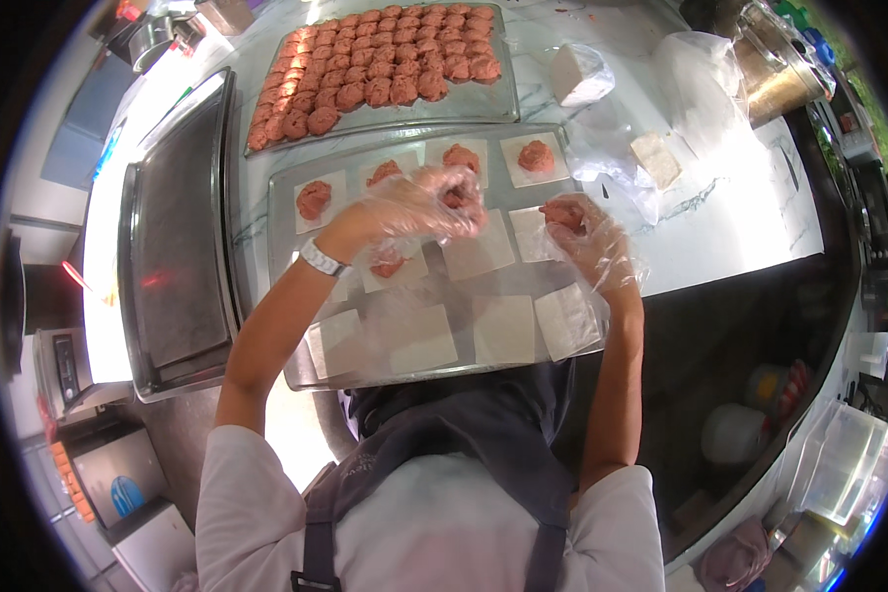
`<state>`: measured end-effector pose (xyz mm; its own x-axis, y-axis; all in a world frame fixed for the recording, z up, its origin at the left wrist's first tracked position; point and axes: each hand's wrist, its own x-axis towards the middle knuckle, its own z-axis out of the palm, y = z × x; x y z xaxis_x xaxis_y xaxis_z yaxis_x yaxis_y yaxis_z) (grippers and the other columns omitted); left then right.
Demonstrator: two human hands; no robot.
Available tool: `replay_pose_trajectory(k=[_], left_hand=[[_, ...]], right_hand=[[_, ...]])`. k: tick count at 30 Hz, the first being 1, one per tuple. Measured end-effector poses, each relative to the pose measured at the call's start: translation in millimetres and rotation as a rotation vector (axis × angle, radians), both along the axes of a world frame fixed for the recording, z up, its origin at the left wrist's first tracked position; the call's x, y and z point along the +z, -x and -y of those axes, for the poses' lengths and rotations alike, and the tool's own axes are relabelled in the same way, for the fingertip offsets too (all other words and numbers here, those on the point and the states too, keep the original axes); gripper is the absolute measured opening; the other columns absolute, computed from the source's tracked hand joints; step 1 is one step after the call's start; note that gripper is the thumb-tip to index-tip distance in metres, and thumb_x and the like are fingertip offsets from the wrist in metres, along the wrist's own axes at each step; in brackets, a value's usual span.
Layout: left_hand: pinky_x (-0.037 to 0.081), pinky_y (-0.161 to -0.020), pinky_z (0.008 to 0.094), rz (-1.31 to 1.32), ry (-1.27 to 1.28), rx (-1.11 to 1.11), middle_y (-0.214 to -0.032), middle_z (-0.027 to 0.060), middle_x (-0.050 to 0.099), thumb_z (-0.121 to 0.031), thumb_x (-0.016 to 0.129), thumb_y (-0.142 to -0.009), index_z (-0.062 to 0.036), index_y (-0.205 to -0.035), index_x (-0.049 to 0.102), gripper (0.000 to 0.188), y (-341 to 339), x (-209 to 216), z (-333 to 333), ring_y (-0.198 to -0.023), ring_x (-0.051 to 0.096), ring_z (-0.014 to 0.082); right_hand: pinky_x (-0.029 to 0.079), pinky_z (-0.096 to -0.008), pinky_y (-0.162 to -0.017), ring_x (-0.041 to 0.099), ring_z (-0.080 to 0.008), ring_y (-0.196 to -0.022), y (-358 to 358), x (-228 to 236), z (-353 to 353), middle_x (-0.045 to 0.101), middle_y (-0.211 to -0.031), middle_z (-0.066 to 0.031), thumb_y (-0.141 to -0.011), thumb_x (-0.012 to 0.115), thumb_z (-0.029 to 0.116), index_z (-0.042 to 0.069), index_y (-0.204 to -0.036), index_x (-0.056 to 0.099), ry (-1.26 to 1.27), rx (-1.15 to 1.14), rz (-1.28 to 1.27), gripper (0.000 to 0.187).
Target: The person places small portions of ground meat onto square wrappers laid out on a metal tray. They then fold the wrappers over the meat to form dumplings, sealing the edges with their gloved hands. The finished dumplings are placed back onto the tray in a neat arrangement.
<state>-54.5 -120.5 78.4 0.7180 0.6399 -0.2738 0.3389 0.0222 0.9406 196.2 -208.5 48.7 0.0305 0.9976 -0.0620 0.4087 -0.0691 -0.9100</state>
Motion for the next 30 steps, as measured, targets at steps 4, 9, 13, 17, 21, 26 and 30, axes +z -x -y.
replay_pose_trajectory(k=[4, 9, 13, 17, 21, 26, 30], left_hand=[[0.050, -0.078, 0.0293, -0.202, -0.342, -0.153, -0.088, 0.0063, 0.062, -0.019, 0.072, -0.079, -0.0057, -0.097, 0.061, 0.026, -19, -23, 9, -0.082, 0.060, 0.0188], [0.050, -0.081, 0.0364, -0.366, -0.718, -0.176, -0.102, 0.0141, 0.054, -0.021, 0.067, -0.079, -0.0074, -0.098, 0.063, 0.024, -27, -44, 30, -0.088, 0.060, 0.0292], [0.049, -0.086, 0.0407, -0.373, -0.769, -0.139, -0.114, 0.0153, 0.045, -0.017, 0.068, -0.077, -0.0093, -0.104, 0.065, 0.028, -26, -40, 41, -0.105, 0.054, 0.0324], [0.046, -0.093, 0.0411, -0.377, -0.860, -0.107, -0.125, 0.0151, 0.040, -0.016, 0.071, -0.075, -0.0105, -0.108, 0.064, 0.034, -26, -41, 43, -0.117, 0.045, 0.0357], [0.043, -0.098, 0.0388, -0.334, -0.729, -0.077, -0.126, 0.0153, 0.042, -0.017, 0.074, -0.073, -0.0117, -0.114, 0.060, 0.043, -22, -30, 39, -0.118, 0.045, 0.0355], [0.044, -0.096, 0.0391, -0.182, -0.713, 0.088, -0.115, 0.0103, 0.054, -0.023, 0.074, -0.074, -0.0127, -0.115, 0.059, 0.044, 9, 2, 21, -0.111, 0.051, 0.0296], [0.047, -0.090, 0.0356, 0.057, -0.474, 0.404, -0.110, 0.0057, 0.061, -0.024, 0.071, -0.079, -0.0118, -0.112, 0.062, 0.036, 48, 28, 8, -0.099, 0.057, 0.0212]], right_hand=[[0.051, -0.0285, -0.082, 0.065, -0.0162, -0.093, 4, -16, 2, 0.068, -0.099, -0.0094, -0.083, 0.064, 0.002, 0.000, -0.112, 0.058, -0.106, 0.021, 0.035, 0.029], [0.051, -0.0358, -0.079, 0.064, -0.0292, -0.089, 17, -25, 7, 0.066, -0.097, -0.0141, -0.081, 0.063, 0.005, 0.001, -0.111, 0.056, -0.258, -0.024, 0.318, 0.031], [0.050, -0.0412, -0.079, 0.060, -0.0348, -0.089, 26, -28, 10, 0.062, -0.098, -0.0149, -0.078, 0.063, 0.006, 0.003, -0.112, 0.054, -0.270, -0.094, 0.528, 0.035], [0.050, -0.0432, -0.078, 0.057, -0.0374, -0.089, 27, -33, 10, 0.059, -0.096, -0.0160, -0.075, 0.066, 0.008, 0.004, -0.112, 0.054, -0.356, -0.067, 0.699, 0.040], [0.051, -0.0389, -0.080, 0.061, -0.0318, -0.094, 20, -25, 11, 0.061, -0.105, -0.0182, -0.076, 0.072, 0.017, 0.005, -0.123, 0.053, -0.282, -0.115, 0.534, 0.052], [0.050, -0.0339, -0.082, 0.063, -0.0223, -0.098, 0, 0, 9, 0.063, -0.113, -0.0185, -0.080, 0.075, 0.026, 0.004, -0.130, 0.052, -0.037, -0.204, 0.304, 0.059], [0.052, -0.0331, -0.076, 0.066, -0.0232, -0.084, -22, -2, -2, 0.066, -0.109, -0.0153, -0.086, 0.069, 0.021, 0.002, -0.114, 0.063, -0.306, -0.256, 0.401, 0.035]])
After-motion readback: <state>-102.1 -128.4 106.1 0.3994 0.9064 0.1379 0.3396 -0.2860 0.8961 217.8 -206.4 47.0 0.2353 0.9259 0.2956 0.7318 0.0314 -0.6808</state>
